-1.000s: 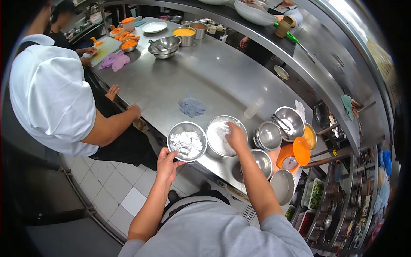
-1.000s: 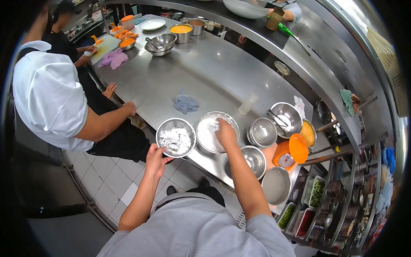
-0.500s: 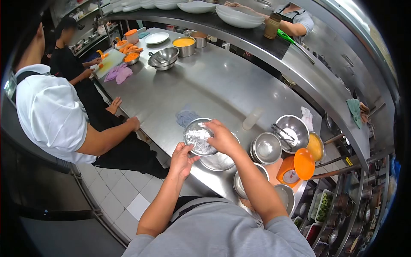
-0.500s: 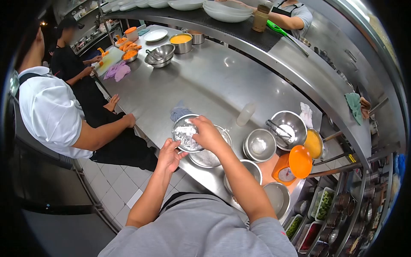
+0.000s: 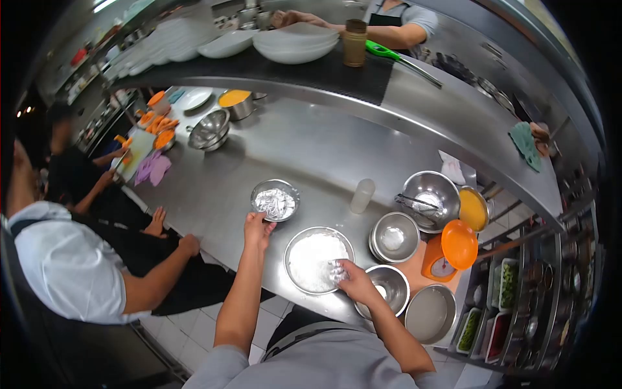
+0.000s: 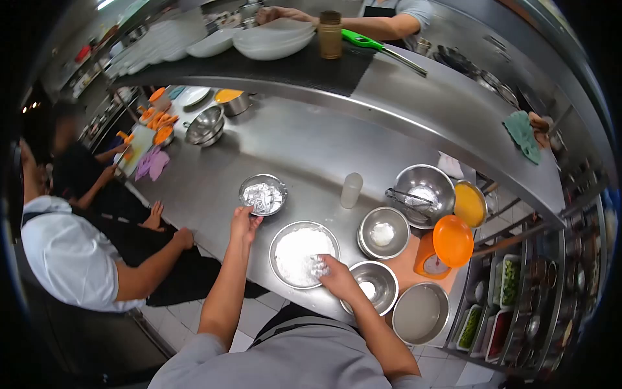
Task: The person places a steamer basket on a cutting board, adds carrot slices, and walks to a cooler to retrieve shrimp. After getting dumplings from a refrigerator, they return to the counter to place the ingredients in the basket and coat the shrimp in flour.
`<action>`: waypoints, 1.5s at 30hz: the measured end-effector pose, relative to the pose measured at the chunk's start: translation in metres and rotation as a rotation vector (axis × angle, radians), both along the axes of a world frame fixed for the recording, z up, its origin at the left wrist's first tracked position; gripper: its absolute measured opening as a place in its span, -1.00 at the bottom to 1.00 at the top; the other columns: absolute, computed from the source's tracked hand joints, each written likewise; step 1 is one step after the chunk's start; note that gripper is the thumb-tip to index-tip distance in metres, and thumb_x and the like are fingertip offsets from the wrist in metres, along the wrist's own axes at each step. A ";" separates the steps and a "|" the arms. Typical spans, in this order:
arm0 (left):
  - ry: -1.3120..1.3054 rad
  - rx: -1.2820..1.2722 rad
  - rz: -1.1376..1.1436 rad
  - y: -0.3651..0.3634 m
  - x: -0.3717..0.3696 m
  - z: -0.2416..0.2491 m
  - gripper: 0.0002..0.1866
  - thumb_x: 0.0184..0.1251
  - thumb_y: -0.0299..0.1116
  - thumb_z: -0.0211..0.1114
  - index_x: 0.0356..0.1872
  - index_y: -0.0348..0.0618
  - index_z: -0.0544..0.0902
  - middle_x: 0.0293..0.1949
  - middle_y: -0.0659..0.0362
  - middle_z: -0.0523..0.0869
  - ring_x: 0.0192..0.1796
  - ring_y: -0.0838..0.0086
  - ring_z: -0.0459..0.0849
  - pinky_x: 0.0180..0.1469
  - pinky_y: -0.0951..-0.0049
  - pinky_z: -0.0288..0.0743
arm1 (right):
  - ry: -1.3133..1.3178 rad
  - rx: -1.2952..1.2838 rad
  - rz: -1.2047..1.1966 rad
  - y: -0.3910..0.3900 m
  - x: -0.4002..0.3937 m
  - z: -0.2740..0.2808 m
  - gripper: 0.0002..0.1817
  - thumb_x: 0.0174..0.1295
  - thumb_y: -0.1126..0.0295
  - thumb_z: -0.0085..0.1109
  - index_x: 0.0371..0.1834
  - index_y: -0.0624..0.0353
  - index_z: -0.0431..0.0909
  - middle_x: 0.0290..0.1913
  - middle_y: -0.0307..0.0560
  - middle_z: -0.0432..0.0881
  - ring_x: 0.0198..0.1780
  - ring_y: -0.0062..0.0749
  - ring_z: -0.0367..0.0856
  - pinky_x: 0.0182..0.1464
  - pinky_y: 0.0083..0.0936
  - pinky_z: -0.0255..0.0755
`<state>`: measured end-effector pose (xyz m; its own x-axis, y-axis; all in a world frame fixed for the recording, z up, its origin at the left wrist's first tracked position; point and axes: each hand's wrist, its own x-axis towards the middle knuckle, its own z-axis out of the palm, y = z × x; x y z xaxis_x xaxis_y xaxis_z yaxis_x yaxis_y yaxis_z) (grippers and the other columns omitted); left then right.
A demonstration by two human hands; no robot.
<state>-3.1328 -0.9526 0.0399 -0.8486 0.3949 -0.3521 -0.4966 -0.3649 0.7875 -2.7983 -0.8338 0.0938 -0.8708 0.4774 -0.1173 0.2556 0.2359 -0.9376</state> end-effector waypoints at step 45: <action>0.523 0.125 -0.652 0.043 0.179 0.087 -0.72 0.60 -0.45 0.11 0.24 -0.21 0.49 0.10 0.04 0.65 -0.07 0.44 0.67 -0.19 0.50 0.63 | -0.997 0.385 -0.700 0.045 0.272 -0.111 -0.68 0.32 0.39 0.04 -0.03 0.21 0.76 0.05 0.27 0.75 0.06 0.11 0.77 0.12 -0.04 0.62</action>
